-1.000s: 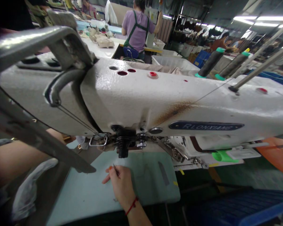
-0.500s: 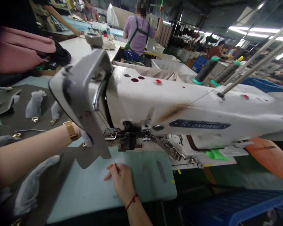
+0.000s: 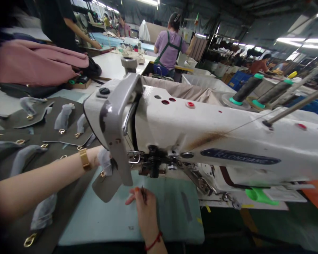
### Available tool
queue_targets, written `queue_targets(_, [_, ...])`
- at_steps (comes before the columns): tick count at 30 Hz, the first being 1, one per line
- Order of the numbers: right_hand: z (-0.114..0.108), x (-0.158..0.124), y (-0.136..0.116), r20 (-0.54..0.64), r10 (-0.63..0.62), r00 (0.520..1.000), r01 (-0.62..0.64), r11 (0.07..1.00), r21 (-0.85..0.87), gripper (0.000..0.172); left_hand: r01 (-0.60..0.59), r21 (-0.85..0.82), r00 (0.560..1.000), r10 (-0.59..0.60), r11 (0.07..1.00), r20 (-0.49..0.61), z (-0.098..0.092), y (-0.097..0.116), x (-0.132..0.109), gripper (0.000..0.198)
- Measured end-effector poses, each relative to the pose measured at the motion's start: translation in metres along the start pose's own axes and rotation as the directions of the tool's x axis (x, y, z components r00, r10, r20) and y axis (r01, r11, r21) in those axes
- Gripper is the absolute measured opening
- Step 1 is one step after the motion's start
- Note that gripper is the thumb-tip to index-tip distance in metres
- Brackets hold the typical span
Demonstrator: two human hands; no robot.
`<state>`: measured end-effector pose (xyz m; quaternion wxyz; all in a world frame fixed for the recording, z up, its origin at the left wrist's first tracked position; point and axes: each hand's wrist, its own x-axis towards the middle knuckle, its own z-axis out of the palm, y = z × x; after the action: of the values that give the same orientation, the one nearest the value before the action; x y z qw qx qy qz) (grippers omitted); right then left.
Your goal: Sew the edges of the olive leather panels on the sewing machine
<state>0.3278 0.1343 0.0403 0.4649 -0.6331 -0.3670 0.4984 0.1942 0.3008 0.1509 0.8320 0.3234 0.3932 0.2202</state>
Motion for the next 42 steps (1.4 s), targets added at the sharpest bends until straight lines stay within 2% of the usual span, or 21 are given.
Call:
queue_targets(2, [-0.006,-0.001,-0.006,-0.048,-0.019,0.999,0.022,0.998,0.058,0.044,0.025,-0.007,0.999,-0.025,1.0,0.024,-0.003,-0.022,-0.006,0.057])
queue_targets(4, [-0.01,-0.001,-0.017,-0.083,-0.047,0.995,0.054,0.995,0.085,0.042,0.001,-0.046,1.0,-0.001,0.999,0.002,-0.005,-0.043,-0.011,0.051])
queue_targets(6, [-0.013,-0.001,-0.032,-0.073,-0.075,0.994,0.08,0.995,0.059,0.042,-0.038,-0.074,0.999,0.036,0.997,-0.035,-0.006,-0.058,-0.015,0.046])
queue_targets(8, [-0.013,0.0,-0.045,-0.027,-0.089,0.996,0.09,0.996,-0.001,0.044,-0.061,-0.099,0.997,0.056,0.993,-0.049,-0.006,-0.064,-0.016,0.045])
queue_targets(12, [-0.007,0.002,-0.056,0.015,-0.071,0.997,0.072,0.996,-0.045,0.039,0.024,-0.054,1.0,-0.023,0.998,0.021,-0.008,-0.059,-0.015,0.043])
queue_targets(19, [0.001,0.001,-0.061,-0.011,-0.089,0.996,0.088,0.993,-0.075,0.038,-0.003,-0.029,0.99,0.007,1.0,0.138,-0.008,-0.043,-0.013,0.045])
queue_targets(25, [-0.002,-0.001,-0.062,0.025,-0.087,0.996,0.09,0.99,-0.106,0.035,-0.04,-0.01,0.992,0.041,0.999,0.117,-0.005,-0.042,-0.014,0.043])
queue_targets(30, [-0.003,-0.001,-0.057,0.032,-0.084,0.996,0.087,0.99,-0.111,0.038,-0.057,-0.037,0.993,0.061,0.998,0.105,-0.006,-0.045,-0.011,0.049])
queue_targets(35, [-0.001,0.002,-0.059,0.027,-0.089,0.996,0.091,0.991,-0.095,0.038,0.018,-0.1,0.999,-0.014,0.995,0.039,-0.001,-0.04,-0.008,0.045])
queue_targets(37, [-0.001,0.004,-0.06,0.019,-0.095,0.995,0.096,0.992,-0.087,0.038,0.035,-0.137,0.998,-0.029,0.99,0.048,0.002,-0.035,-0.008,0.044])
queue_targets(42, [0.001,0.008,-0.063,0.016,-0.092,0.996,0.092,0.993,-0.078,0.038,-0.007,-0.17,0.992,0.029,0.985,0.125,0.007,-0.026,-0.009,0.048])
